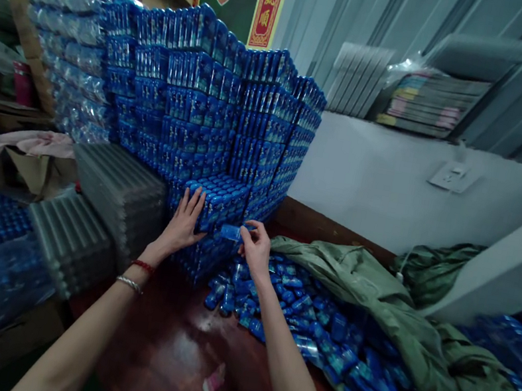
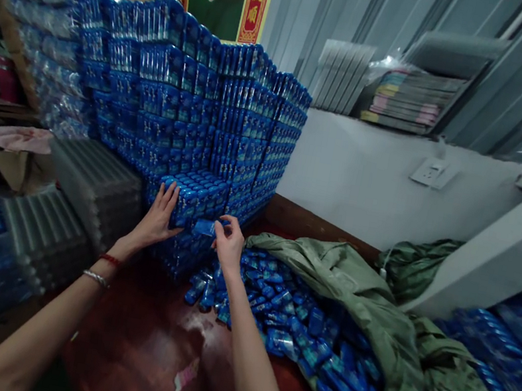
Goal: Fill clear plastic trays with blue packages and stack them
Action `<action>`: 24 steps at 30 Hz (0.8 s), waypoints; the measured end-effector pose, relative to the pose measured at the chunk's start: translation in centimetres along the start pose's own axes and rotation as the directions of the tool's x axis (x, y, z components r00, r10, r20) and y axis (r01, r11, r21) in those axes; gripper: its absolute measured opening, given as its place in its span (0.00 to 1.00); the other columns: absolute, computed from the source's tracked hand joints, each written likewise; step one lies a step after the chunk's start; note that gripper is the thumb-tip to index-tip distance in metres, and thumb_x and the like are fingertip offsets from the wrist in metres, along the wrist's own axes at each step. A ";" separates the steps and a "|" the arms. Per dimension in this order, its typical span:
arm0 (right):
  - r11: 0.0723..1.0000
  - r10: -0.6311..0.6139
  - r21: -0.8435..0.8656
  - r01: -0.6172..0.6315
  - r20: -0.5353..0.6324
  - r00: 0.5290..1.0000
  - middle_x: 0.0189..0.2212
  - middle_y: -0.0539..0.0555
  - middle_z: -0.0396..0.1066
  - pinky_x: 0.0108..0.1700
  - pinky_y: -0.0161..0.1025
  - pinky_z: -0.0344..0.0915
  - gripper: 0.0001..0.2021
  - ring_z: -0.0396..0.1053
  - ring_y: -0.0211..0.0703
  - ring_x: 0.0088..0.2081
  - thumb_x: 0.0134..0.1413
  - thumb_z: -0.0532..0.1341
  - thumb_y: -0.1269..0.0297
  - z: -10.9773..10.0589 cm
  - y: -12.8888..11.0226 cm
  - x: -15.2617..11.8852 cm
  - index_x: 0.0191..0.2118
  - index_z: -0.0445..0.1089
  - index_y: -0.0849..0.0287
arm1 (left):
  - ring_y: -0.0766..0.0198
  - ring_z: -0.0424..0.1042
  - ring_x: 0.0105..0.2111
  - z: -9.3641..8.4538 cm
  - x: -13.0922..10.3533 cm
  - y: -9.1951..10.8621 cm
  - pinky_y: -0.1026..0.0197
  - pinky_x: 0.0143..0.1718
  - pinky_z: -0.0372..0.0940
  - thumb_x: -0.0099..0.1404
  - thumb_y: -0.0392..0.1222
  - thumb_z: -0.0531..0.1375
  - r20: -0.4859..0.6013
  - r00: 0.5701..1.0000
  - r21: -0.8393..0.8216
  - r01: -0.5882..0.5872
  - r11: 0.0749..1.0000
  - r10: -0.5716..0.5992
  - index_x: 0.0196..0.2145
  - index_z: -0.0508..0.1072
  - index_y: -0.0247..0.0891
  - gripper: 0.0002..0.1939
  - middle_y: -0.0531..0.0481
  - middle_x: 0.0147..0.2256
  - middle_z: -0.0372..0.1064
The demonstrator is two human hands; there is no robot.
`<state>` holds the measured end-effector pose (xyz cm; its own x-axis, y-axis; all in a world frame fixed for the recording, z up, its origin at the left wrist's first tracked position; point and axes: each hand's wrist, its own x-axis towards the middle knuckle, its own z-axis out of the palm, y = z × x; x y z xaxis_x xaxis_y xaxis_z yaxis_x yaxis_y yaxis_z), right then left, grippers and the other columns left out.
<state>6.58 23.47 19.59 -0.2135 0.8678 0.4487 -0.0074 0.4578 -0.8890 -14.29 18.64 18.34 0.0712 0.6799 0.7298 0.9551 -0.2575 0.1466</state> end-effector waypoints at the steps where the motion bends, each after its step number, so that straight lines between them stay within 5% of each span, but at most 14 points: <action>1: 0.999 0.040 0.024 -0.040 0.007 0.999 0.20 0.43 0.63 0.15 0.31 0.56 0.14 0.61 0.33 0.14 0.51 0.58 0.52 0.5 0.3 -0.1 0.38 0.68 0.57 | 0.40 0.23 0.64 0.0 0.0 0.0 0.35 0.60 0.43 0.55 0.43 0.64 0.002 1.000 0.001 -0.003 1.000 0.003 0.65 0.27 0.39 0.55 0.36 0.66 0.29; 7: 0.931 0.286 0.200 -0.305 0.117 0.951 0.20 0.46 0.67 0.18 0.33 0.65 0.18 0.69 0.38 0.18 0.40 0.65 0.53 3.8 1.2 -0.6 0.35 0.71 0.61 | 0.40 0.23 0.64 -0.5 -0.1 -0.3 0.35 0.60 0.44 0.54 0.39 0.63 0.034 0.999 0.006 -0.029 1.000 0.028 0.65 0.26 0.37 0.55 0.36 0.66 0.27; 14: 0.896 0.251 0.257 -0.363 0.382 0.889 0.24 0.49 0.72 0.32 0.37 0.73 0.28 0.75 0.42 0.30 0.33 0.70 0.62 3.0 0.3 -0.8 0.46 0.68 0.62 | 0.40 0.23 0.64 -0.4 -0.2 -0.4 0.36 0.60 0.43 0.54 0.37 0.62 0.031 0.999 -0.007 -0.028 1.000 0.028 0.65 0.28 0.37 0.53 0.37 0.66 0.27; 20: 0.995 0.032 -0.099 -0.010 0.230 0.973 0.30 0.51 0.71 0.27 0.36 0.70 0.14 0.72 0.39 0.27 0.46 0.64 0.56 3.0 0.9 0.5 0.37 0.71 0.60 | 0.40 0.23 0.64 -0.4 -0.2 -0.4 0.36 0.60 0.43 0.54 0.39 0.63 0.031 0.999 -0.010 -0.031 0.999 0.031 0.65 0.27 0.37 0.55 0.37 0.66 0.27; 24: 0.779 -0.236 -0.468 0.417 0.398 0.887 0.34 0.54 0.70 0.40 0.36 0.67 0.09 0.71 0.40 0.35 0.57 0.59 0.61 2.9 -0.2 1.4 0.36 0.72 0.60 | 0.41 0.23 0.64 -0.6 -0.2 -0.6 0.36 0.61 0.42 0.54 0.38 0.63 0.058 0.998 -0.018 -0.033 0.999 0.034 0.65 0.27 0.38 0.55 0.38 0.66 0.27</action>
<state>3.47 24.06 20.15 -0.5760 0.5845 0.5714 0.3624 0.8092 -0.4624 -15.05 18.25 18.55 0.1206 0.7096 0.6942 0.9467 -0.2925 0.1346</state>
